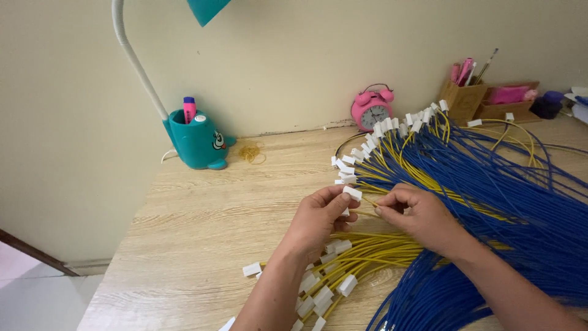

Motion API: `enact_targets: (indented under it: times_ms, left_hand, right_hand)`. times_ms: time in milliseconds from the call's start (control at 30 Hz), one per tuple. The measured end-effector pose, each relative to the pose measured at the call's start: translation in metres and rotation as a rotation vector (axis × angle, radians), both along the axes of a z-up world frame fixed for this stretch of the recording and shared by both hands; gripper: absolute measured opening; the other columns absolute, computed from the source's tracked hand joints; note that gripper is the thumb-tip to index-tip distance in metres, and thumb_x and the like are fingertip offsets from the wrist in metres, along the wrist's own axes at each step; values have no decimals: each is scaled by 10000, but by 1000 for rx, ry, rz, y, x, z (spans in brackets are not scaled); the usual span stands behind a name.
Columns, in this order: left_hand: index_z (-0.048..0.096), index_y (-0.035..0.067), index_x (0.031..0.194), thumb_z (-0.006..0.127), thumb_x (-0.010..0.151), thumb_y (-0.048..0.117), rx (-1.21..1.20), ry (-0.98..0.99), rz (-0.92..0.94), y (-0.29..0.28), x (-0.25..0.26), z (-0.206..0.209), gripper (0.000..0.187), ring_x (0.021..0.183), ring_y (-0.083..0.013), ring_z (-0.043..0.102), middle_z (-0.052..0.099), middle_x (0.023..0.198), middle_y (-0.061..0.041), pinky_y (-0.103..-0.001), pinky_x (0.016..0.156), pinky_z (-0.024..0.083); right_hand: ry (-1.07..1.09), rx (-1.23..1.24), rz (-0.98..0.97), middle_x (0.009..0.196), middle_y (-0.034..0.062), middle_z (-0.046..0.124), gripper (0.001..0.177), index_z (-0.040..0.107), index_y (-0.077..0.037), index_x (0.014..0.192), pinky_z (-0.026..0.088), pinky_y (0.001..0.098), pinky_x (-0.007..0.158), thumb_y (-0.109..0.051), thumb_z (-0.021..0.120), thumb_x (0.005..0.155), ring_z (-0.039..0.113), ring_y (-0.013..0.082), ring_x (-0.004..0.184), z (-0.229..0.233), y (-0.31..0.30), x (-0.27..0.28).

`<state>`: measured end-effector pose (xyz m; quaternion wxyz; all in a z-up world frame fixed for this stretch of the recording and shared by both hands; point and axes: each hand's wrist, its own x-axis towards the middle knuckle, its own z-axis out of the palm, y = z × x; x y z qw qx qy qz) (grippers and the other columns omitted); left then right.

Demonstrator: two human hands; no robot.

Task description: The person repeatedly picks yellow and blue cables with white connectors from a pile on a wooden desk and joins them together by hand. The person handles the cables one at a time, aligning and pressing the connectors to form pairs.

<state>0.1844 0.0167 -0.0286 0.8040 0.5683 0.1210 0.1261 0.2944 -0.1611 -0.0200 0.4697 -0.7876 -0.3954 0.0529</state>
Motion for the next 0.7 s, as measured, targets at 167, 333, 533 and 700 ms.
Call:
enact_targets:
  times_ms: [167, 333, 533, 700]
  left_hand:
    - [587, -4, 1247, 600, 937, 129, 2, -31, -16, -1, -3, 4, 338, 721, -172, 705, 658, 955, -110, -212, 543, 590]
    - [609, 7, 1232, 586, 927, 83, 23, -40, -16, -3, -3, 5, 315, 734, -173, 703, 657, 977, -104, -209, 546, 590]
    - [658, -14, 1133, 662, 909, 148, 37, 3, 54, 6, 17, -19, 276, 684, -210, 707, 671, 890, -124, -240, 497, 584]
    - [659, 128, 782, 589, 934, 298, 344, 135, 85, -1, -5, 11, 239, 554, -71, 498, 635, 653, -4, -236, 548, 425]
  right_hand:
    - [37, 23, 52, 663, 74, 638, 145, 754, -28, 772, 490, 342, 680, -93, 668, 869, 550, 164, 675, -3, 0, 0]
    - [57, 26, 86, 654, 76, 631, 211, 739, -21, 747, 487, 343, 660, -123, 631, 898, 533, 160, 669, 10, 0, -12]
    - [-27, -31, 109, 663, 55, 636, 217, 709, -39, 753, 504, 317, 686, -154, 612, 910, 581, 153, 688, 7, -1, 2]
    - [-534, -66, 85, 1020, 79, 615, 228, 707, -80, 1109, 414, 304, 908, -144, 647, 899, 580, 206, 966, 74, -32, -39]
